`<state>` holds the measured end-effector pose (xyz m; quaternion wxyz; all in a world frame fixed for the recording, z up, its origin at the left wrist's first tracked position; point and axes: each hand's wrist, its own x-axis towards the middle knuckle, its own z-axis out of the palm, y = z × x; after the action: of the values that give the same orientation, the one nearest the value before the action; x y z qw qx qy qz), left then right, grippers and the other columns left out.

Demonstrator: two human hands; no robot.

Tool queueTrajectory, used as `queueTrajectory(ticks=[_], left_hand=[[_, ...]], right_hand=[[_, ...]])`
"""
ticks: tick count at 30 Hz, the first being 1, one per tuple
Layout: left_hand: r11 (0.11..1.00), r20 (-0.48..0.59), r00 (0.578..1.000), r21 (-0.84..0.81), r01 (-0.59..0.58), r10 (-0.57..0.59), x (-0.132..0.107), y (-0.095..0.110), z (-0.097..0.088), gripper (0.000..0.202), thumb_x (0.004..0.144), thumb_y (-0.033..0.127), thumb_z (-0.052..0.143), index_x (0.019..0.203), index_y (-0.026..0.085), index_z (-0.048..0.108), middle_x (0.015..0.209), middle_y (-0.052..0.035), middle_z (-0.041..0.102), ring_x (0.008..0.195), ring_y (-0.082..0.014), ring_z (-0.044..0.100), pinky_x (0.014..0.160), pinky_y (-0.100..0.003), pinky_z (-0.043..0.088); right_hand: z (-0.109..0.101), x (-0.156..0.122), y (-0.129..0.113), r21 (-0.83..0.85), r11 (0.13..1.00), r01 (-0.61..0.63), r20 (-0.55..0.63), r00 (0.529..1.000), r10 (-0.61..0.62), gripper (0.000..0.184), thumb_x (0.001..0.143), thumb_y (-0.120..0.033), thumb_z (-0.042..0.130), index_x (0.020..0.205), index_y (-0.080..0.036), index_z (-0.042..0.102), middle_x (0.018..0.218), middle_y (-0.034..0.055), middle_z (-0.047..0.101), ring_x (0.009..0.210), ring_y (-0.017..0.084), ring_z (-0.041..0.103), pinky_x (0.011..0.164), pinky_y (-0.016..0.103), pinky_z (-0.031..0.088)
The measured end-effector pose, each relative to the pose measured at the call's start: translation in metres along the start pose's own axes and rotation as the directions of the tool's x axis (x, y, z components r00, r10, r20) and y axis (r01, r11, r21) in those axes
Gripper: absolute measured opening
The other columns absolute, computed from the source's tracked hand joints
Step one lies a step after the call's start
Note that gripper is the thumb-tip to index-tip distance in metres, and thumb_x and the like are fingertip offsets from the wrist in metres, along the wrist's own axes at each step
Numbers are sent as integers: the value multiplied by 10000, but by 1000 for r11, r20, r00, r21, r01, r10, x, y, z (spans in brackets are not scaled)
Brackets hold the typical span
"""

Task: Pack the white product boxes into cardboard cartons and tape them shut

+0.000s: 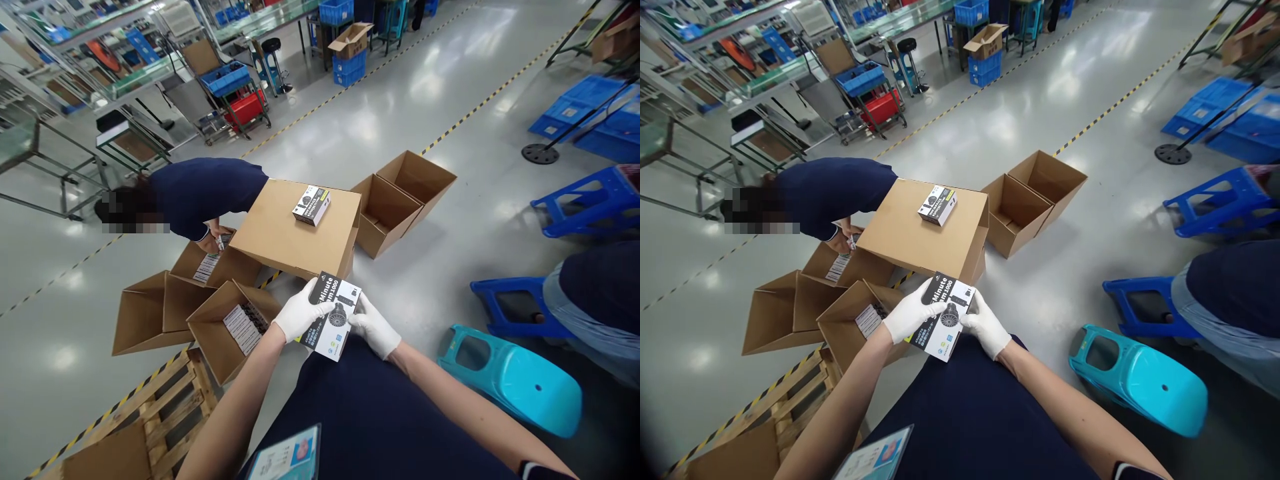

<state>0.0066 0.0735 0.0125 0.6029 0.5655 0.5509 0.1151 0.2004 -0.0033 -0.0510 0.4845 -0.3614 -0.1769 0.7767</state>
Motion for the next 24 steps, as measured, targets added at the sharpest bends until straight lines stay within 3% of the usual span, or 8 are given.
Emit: queueTrajectory(ticks=[3,7,10,12,15,18,21,24], left_hand=[[1000,-6,1000,14,8,-8,-3,1,1,638,819,422,771,1409,299,561,1192,-51,761,1043,-274,729,933,-413,582],[1000,-10,1000,-12,19,-19,-6,-3,0,598,829,443,753,1378,279,583,1230,-53,753,1092,-279,722,955,-414,579],[1000,-14,1000,-12,22,-22,-6,-5,-1,584,835,450,752,1373,297,586,1242,-41,752,1083,-272,724,963,-417,576],[1000,9,1000,-30,11,-10,-5,-3,-2,605,834,460,763,1388,295,581,1261,-51,746,1106,-279,719,977,-425,571],[996,124,992,-84,16,-5,1,2,-8,700,815,468,803,1442,299,543,1295,-64,732,1146,-294,710,987,-438,572],[989,289,957,-136,59,-17,13,2,-16,734,782,445,848,1435,280,555,1319,-83,721,1174,-307,700,988,-449,575],[983,412,911,-158,96,-23,27,-9,-21,654,779,451,856,1349,229,624,1314,-112,723,1181,-314,697,1006,-460,565],[980,482,876,-174,101,-5,40,-21,-20,625,779,477,855,1306,206,657,1313,-125,724,1179,-314,700,1026,-463,552]], right_hand=[[3,5,3,-129,991,20,-86,996,-31,726,561,-47,715,1240,-259,565,1143,22,712,1029,248,679,798,341,582],[4,-3,-5,-68,997,36,60,998,-32,821,589,-56,674,1356,-303,517,1266,28,678,1047,242,678,821,356,588],[4,-10,-13,17,999,-52,152,987,49,813,733,-186,742,1468,-350,435,1458,56,578,1155,268,659,903,434,596],[1,-8,-16,25,995,-95,80,992,92,863,827,-342,764,1557,-378,306,1517,82,528,1165,284,663,890,481,609],[-6,-2,-16,-49,990,-131,-52,990,128,1216,772,-382,865,1644,-376,18,1486,115,554,1149,292,675,865,473,622],[-15,-2,-14,-177,972,-153,-21,988,152,1447,633,-239,952,1661,-312,-64,1331,107,650,1068,279,687,873,450,614],[-23,-11,-16,-284,951,-124,57,988,146,1451,629,-243,957,1663,-328,-58,1282,93,667,1037,277,685,885,478,603],[-35,-20,-25,-303,951,-58,222,966,130,1244,717,-349,924,1664,-322,116,1509,134,530,1330,321,565,1081,521,509]])
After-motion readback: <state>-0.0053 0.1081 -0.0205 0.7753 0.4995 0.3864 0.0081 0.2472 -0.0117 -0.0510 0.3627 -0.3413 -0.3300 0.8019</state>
